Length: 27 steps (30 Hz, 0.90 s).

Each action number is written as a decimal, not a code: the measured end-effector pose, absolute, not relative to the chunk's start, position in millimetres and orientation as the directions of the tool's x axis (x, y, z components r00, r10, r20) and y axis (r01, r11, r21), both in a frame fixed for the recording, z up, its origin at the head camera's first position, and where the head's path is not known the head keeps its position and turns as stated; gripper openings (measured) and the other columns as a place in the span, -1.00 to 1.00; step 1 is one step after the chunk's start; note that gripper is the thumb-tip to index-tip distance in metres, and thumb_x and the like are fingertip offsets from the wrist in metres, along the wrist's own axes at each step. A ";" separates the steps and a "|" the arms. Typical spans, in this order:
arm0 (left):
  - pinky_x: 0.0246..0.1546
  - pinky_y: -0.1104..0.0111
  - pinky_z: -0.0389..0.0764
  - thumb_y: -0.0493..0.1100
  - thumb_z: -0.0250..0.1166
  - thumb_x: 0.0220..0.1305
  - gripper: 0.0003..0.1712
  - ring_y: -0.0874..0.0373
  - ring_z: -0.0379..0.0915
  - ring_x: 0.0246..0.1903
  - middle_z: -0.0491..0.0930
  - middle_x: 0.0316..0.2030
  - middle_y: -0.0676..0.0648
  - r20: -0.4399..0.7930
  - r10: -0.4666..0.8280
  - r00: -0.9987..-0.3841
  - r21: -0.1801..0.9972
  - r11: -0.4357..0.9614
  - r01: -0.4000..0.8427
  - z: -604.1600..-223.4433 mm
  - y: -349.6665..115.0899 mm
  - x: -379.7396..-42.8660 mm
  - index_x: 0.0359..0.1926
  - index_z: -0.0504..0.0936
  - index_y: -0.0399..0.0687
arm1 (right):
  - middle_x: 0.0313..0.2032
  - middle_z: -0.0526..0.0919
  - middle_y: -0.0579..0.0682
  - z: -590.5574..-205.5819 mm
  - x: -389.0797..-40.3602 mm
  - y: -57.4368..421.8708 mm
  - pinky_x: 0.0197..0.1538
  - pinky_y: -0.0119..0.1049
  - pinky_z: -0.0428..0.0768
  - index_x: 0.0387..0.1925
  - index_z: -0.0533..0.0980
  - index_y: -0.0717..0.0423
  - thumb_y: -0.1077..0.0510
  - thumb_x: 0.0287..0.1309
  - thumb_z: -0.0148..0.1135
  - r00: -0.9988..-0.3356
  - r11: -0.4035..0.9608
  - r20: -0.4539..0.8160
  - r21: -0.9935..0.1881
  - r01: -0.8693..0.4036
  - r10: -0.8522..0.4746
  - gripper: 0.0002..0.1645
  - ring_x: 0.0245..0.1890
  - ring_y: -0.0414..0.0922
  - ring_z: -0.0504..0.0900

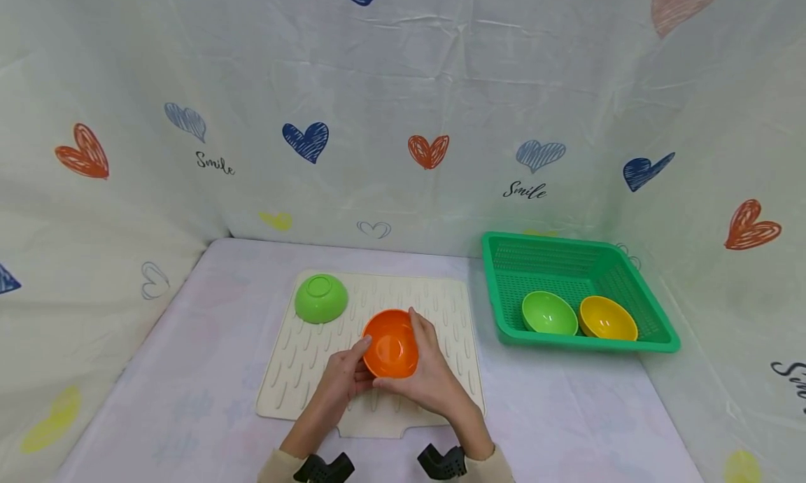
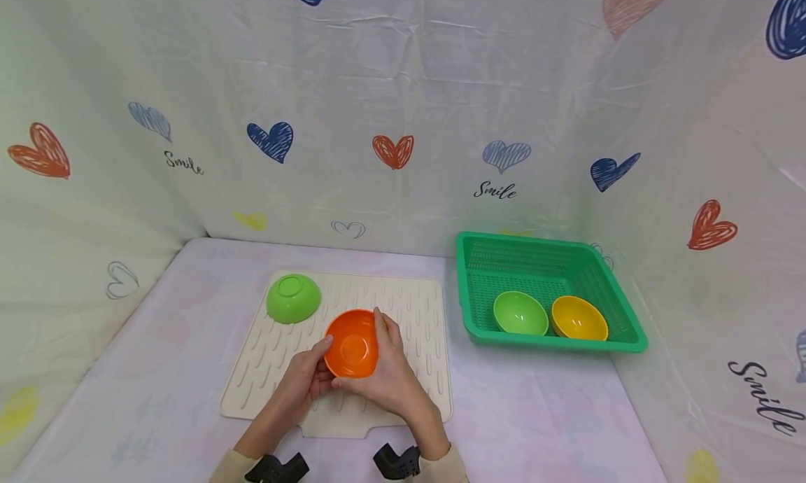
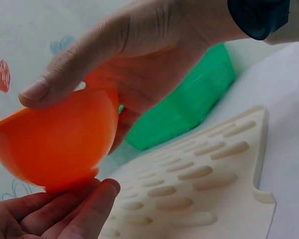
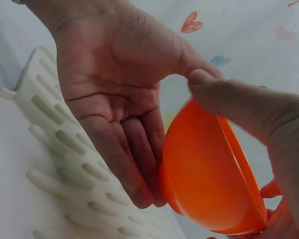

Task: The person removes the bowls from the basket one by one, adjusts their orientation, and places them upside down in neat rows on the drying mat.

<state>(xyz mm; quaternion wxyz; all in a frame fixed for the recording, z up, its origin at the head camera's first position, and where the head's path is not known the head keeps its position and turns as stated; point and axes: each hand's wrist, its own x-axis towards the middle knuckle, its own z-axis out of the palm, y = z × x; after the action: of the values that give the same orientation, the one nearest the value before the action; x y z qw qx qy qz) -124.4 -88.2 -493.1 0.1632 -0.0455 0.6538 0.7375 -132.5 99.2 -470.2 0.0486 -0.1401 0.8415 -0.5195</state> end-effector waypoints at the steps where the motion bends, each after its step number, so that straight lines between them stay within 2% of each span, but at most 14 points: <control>1: -0.06 0.35 0.74 0.36 0.04 0.51 -0.12 0.15 0.73 -0.22 0.76 -0.06 -0.21 -0.279 0.180 -0.943 0.949 -0.097 -0.300 -492.5 -88.4 -124.8 0.28 0.51 -0.42 | 0.56 0.04 0.08 -469.5 -132.4 99.4 0.22 0.11 0.60 0.66 -0.12 -0.03 -0.14 -0.12 0.67 -0.956 0.411 0.061 -0.894 -0.180 -0.286 0.51 0.26 0.09 0.48; 4: -0.05 0.32 0.74 0.28 0.09 0.52 -0.18 0.13 0.75 -0.18 0.75 0.00 -0.24 -0.263 0.185 -0.947 0.950 -0.123 -0.288 -490.3 -89.7 -126.5 0.29 0.51 -0.44 | 0.58 0.03 0.06 -466.6 -131.9 100.2 0.17 0.07 0.63 0.66 -0.12 -0.06 -0.15 -0.07 0.63 -0.959 0.379 0.058 -0.911 -0.165 -0.278 0.46 0.24 0.09 0.49; 7: -0.04 0.26 0.75 0.18 0.15 0.53 -0.27 0.09 0.77 -0.16 0.73 0.03 -0.27 -0.244 0.194 -0.950 0.953 -0.134 -0.272 -488.1 -92.8 -129.2 0.28 0.52 -0.45 | 0.59 0.02 0.05 -464.1 -131.0 100.6 0.17 0.14 0.63 0.67 -0.12 -0.11 -0.17 -0.04 0.58 -0.963 0.361 0.070 -0.918 -0.164 -0.261 0.43 0.27 0.14 0.47; 11: -0.07 0.16 0.76 0.03 0.21 0.52 -0.37 0.01 0.77 -0.13 0.66 0.10 -0.33 -0.202 0.211 -0.957 0.968 -0.106 -0.227 -485.9 -99.9 -131.6 0.33 0.47 -0.40 | 0.61 -0.02 0.03 -464.0 -129.2 101.2 0.31 0.39 0.43 0.67 -0.14 -0.18 -0.17 -0.03 0.57 -0.969 0.362 0.085 -0.917 -0.168 -0.234 0.42 0.46 0.22 0.29; 13: -0.11 0.13 0.76 -0.03 0.27 0.48 -0.38 -0.02 0.76 -0.12 0.60 0.17 -0.35 -0.181 0.207 -0.961 0.975 -0.090 -0.203 -484.7 -103.3 -132.5 0.37 0.44 -0.36 | 0.62 -0.05 0.06 -465.5 -128.7 101.9 0.36 0.45 0.31 0.67 -0.19 -0.17 -0.12 -0.01 0.57 -0.968 0.352 0.101 -0.918 -0.179 -0.230 0.44 0.53 0.25 0.17; 18: -0.13 0.16 0.77 -0.15 0.43 0.33 -0.32 -0.11 0.73 -0.01 0.40 0.38 -0.33 -0.120 0.182 -0.976 0.990 -0.054 -0.132 -482.3 -110.1 -134.5 0.40 0.43 -0.19 | 0.63 -0.07 0.04 -468.3 -128.8 102.1 0.50 0.33 0.19 0.67 -0.32 -0.15 -0.01 0.03 0.57 -0.969 0.328 0.141 -0.923 -0.203 -0.203 0.49 0.60 0.14 0.03; 20: -0.09 0.20 0.76 -0.17 0.48 0.27 -0.28 -0.18 0.69 0.08 0.34 0.44 -0.29 -0.093 0.177 -0.980 0.995 -0.025 -0.099 -480.8 -112.4 -134.6 0.41 0.43 -0.11 | 0.64 -0.10 -0.01 -468.7 -128.7 101.8 0.52 0.29 0.18 0.66 -0.33 -0.19 -0.05 0.02 0.57 -0.972 0.334 0.141 -0.922 -0.198 -0.187 0.50 0.62 0.09 0.00; 23: 0.00 0.24 0.73 -0.19 0.55 0.17 -0.18 -0.24 0.60 0.20 0.29 0.48 -0.26 -0.038 0.181 -0.983 0.998 0.055 -0.028 -479.4 -115.6 -135.0 0.43 0.41 -0.03 | 0.65 -0.19 -0.03 -469.6 -128.3 102.0 0.48 0.40 0.16 0.66 -0.34 -0.26 -0.13 0.01 0.57 -0.976 0.354 0.131 -0.917 -0.186 -0.172 0.51 0.63 0.13 -0.05; 27: 0.13 0.19 0.67 -0.18 0.63 0.07 -0.04 -0.28 0.49 0.30 0.28 0.50 -0.27 0.071 0.195 -0.978 0.976 0.191 0.109 -480.0 -118.0 -136.4 0.47 0.37 -0.04 | 0.66 -0.30 -0.03 -472.2 -127.7 101.0 0.38 0.58 0.08 0.64 -0.38 -0.34 -0.25 -0.04 0.58 -0.983 0.388 0.099 -0.909 -0.154 -0.158 0.56 0.64 0.22 -0.15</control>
<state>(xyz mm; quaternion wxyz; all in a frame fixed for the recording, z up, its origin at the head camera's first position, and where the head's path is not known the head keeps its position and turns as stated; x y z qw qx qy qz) -136.4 -118.0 -480.0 0.0345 0.0986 0.7709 0.6283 -127.7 101.0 -472.2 0.0016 -0.0935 0.8330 -0.5454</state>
